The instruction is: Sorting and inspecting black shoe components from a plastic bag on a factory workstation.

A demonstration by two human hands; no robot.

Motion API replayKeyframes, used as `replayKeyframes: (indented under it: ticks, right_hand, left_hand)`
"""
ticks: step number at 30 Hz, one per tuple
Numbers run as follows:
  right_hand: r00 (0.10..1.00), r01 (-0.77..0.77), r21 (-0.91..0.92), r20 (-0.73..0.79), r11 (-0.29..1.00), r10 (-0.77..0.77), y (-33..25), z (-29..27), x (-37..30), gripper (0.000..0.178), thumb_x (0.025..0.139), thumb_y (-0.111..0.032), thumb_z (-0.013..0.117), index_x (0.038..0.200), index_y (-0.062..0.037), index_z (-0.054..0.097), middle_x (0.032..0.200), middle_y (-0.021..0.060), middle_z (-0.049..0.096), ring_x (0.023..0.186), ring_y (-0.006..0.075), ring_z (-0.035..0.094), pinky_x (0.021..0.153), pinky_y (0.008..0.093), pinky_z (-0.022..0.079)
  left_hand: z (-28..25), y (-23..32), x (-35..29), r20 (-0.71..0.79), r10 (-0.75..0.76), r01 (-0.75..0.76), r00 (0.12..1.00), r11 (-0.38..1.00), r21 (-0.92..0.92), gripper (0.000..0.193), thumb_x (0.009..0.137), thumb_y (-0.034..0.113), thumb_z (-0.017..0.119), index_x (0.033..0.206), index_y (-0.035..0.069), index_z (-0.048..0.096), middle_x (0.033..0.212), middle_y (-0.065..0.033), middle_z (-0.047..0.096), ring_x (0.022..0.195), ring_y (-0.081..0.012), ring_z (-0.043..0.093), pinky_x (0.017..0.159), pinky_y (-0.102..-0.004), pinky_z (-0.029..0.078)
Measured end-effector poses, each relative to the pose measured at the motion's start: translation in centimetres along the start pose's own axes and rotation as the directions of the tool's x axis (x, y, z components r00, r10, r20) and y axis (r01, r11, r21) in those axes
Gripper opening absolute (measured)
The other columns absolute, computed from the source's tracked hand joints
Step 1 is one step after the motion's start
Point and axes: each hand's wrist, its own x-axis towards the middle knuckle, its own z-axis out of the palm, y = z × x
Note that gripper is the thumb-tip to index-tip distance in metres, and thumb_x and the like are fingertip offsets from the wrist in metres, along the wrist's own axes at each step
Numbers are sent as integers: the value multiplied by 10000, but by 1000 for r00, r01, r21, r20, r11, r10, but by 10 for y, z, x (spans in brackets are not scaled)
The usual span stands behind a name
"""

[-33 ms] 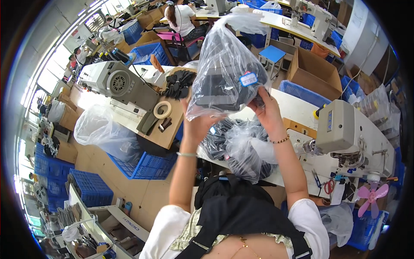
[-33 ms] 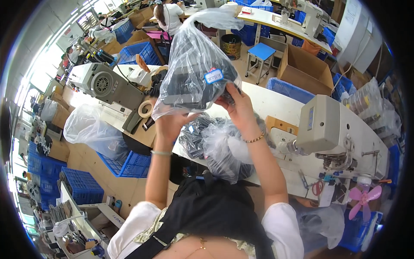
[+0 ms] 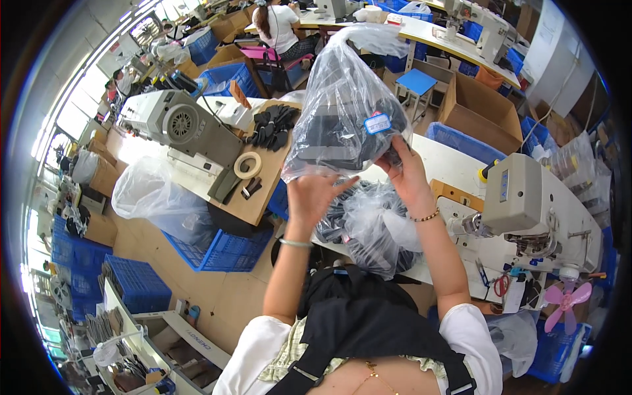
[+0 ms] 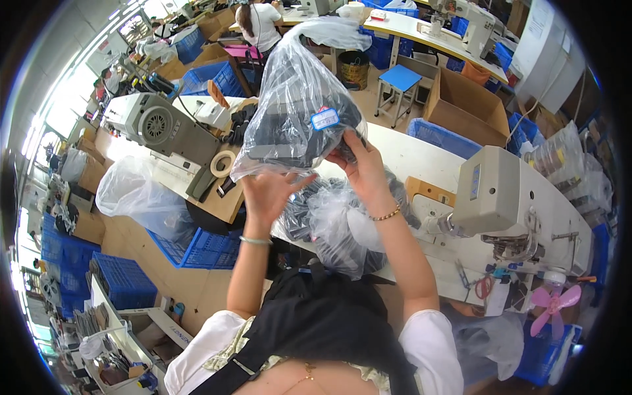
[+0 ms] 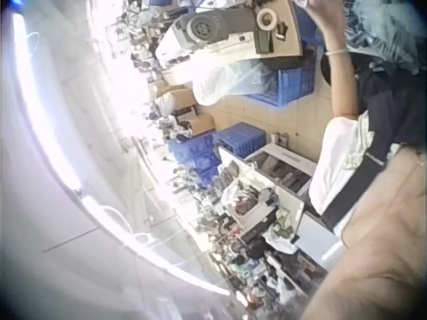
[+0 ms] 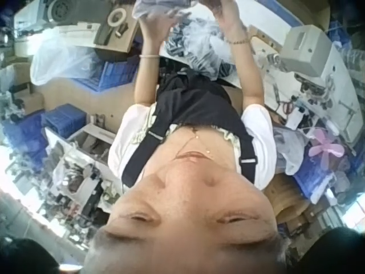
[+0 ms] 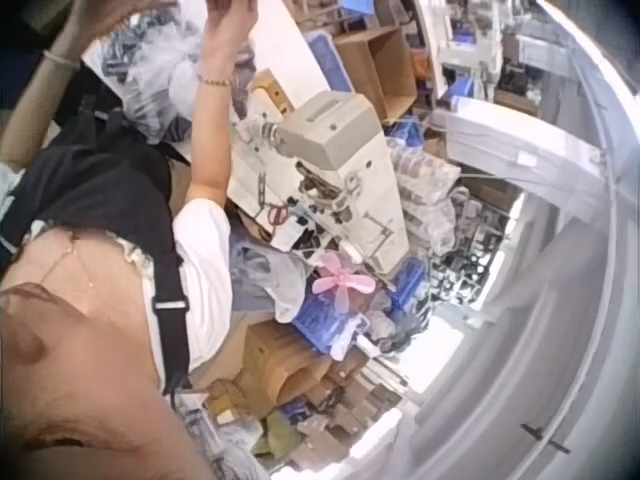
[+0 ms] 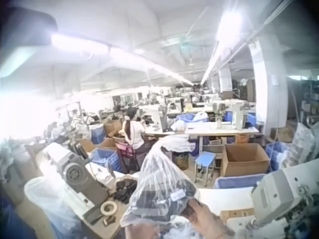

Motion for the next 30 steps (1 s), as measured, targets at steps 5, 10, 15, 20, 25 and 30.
replayKeyframes:
  ticks: [5,10,15,20,25,30]
  right_hand:
    - [997,51,-159,62,986,-42,35,-6,-24,344,876,-81,575,1197,-9,476,1071,91,580,950,185,585,828,373,515]
    - [980,-84,-264,152,961,128,40,-34,-39,544,876,-89,575,1356,-56,321,1231,65,502,1110,156,499,950,309,402]
    - [968,-197,-94,136,976,209,29,-42,-39,527,920,-315,495,1356,-61,340,1292,71,483,1154,180,485,976,360,382]
    - [957,-283,-38,56,958,285,22,-40,-37,525,893,-358,552,1304,-67,406,1268,42,492,1138,177,481,1000,371,356]
    - [933,-341,-64,103,938,346,17,-44,-38,376,846,-280,559,1158,-73,519,1157,28,557,1094,170,510,971,361,381]
    - [926,-372,-3,58,928,372,21,-47,-39,350,836,-268,555,1127,-74,542,1117,28,580,1062,172,534,945,366,404]
  left_hand:
    - [16,-38,-4,-107,232,-218,967,968,124,605,914,430,488,1356,57,311,1346,-126,425,1251,-261,397,1020,-480,333]
    - [1,-16,2,-409,222,-172,885,973,156,333,876,62,566,1188,6,462,1127,-89,575,1033,-213,563,925,-412,439]
    - [-3,-15,-8,-337,181,-96,924,962,254,319,877,64,563,1180,18,475,1123,-87,577,1047,-199,555,905,-388,446]
    - [-1,-12,-12,-250,93,-9,964,948,319,412,841,22,570,1236,25,451,1173,-88,550,1092,-205,519,935,-393,412]
    - [-1,-3,-20,-185,55,-7,981,967,253,526,758,-64,531,1268,16,428,1213,-102,522,1112,-223,505,948,-391,397]
    - [-7,1,-26,-154,40,-13,987,985,173,591,695,-112,488,1270,10,425,1238,-113,502,1112,-227,504,940,-366,395]
